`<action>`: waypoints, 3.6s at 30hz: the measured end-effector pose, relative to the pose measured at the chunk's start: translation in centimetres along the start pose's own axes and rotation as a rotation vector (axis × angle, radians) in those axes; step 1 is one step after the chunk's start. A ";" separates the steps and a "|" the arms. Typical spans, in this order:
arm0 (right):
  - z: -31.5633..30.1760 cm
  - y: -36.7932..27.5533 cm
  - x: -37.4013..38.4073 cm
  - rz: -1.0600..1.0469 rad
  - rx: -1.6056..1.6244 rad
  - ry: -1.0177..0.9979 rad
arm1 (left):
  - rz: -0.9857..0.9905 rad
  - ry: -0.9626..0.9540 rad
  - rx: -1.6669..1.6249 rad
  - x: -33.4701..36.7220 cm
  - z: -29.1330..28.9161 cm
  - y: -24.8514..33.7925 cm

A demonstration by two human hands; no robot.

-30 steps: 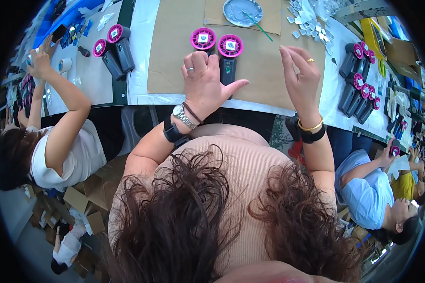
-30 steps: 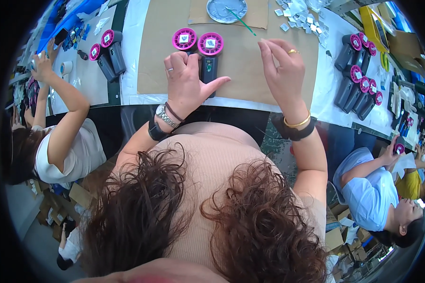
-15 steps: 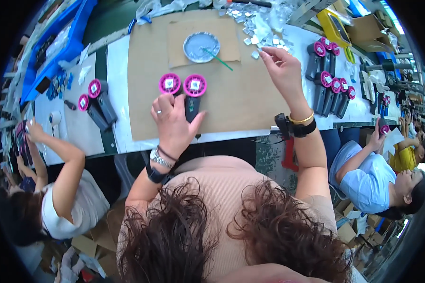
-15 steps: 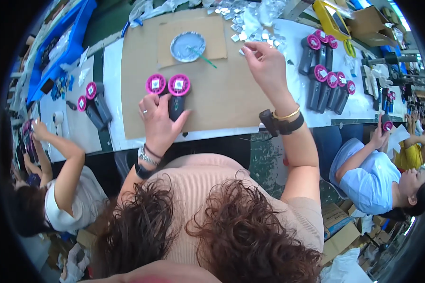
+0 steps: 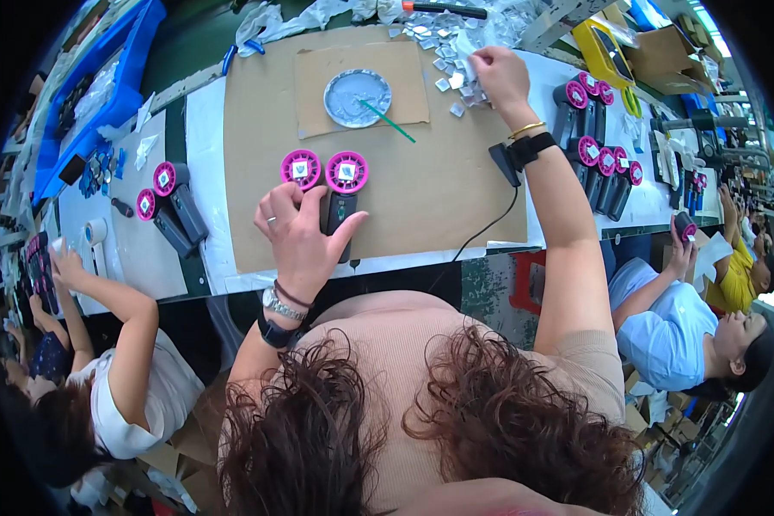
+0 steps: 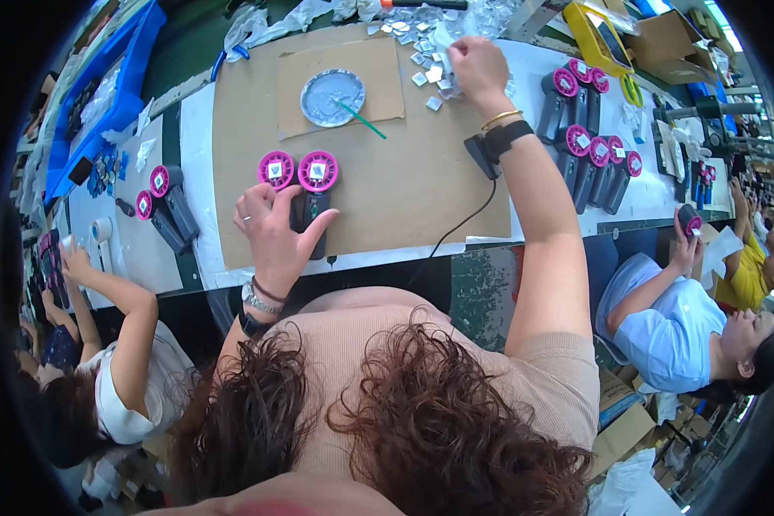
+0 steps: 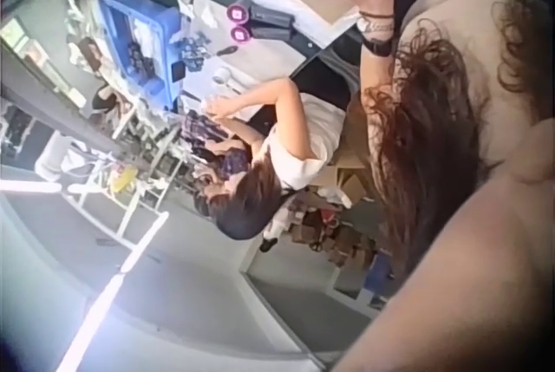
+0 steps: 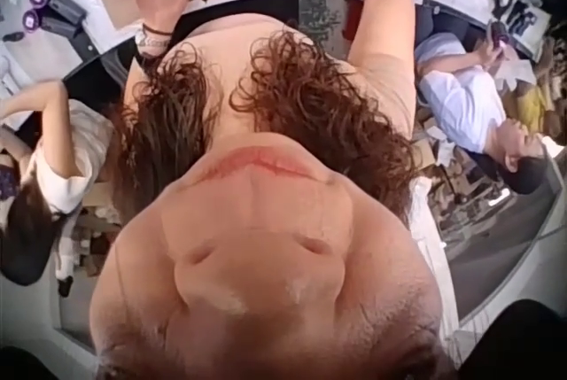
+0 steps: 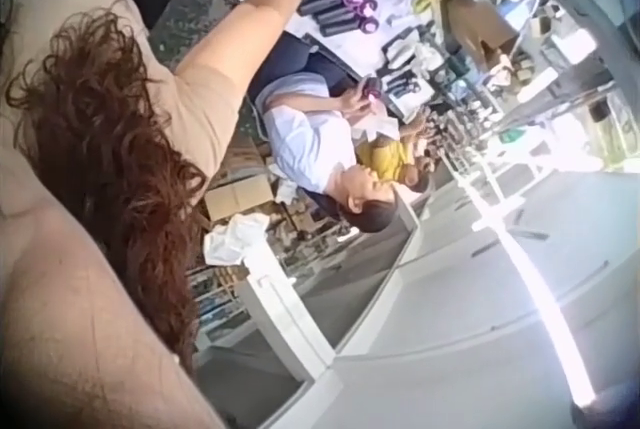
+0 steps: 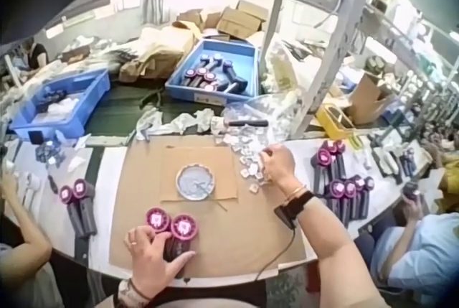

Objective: Apply glue and attach small white components to the circular heads of handheld electronic devices.

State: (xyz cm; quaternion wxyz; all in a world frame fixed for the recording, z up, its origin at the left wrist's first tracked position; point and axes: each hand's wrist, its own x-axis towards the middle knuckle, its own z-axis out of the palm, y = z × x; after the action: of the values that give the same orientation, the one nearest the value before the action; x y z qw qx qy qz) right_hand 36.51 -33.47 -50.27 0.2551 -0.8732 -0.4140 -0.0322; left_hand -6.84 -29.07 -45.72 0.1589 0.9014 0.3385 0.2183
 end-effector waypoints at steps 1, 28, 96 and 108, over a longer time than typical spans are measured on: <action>0.2 1.1 0.5 -0.086 0.023 0.120 | 0.015 0.011 0.023 0.1 0.3 0.1; -2.7 -14.5 -16.0 0.030 0.757 -0.579 | 0.137 0.042 0.005 -2.4 2.3 0.3; -14.9 8.6 -21.7 0.247 -0.037 0.338 | 0.125 0.107 -0.268 2.0 -1.2 -1.7; -10.4 13.0 -22.9 0.384 -0.296 0.423 | 0.249 0.021 -0.221 2.0 1.1 1.0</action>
State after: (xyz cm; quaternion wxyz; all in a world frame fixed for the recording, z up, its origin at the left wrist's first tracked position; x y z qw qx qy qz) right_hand 32.71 -61.38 -52.80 0.2072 -0.9369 -0.1702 -0.2243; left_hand -4.40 -28.57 -45.68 0.2254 0.9110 0.1995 0.2817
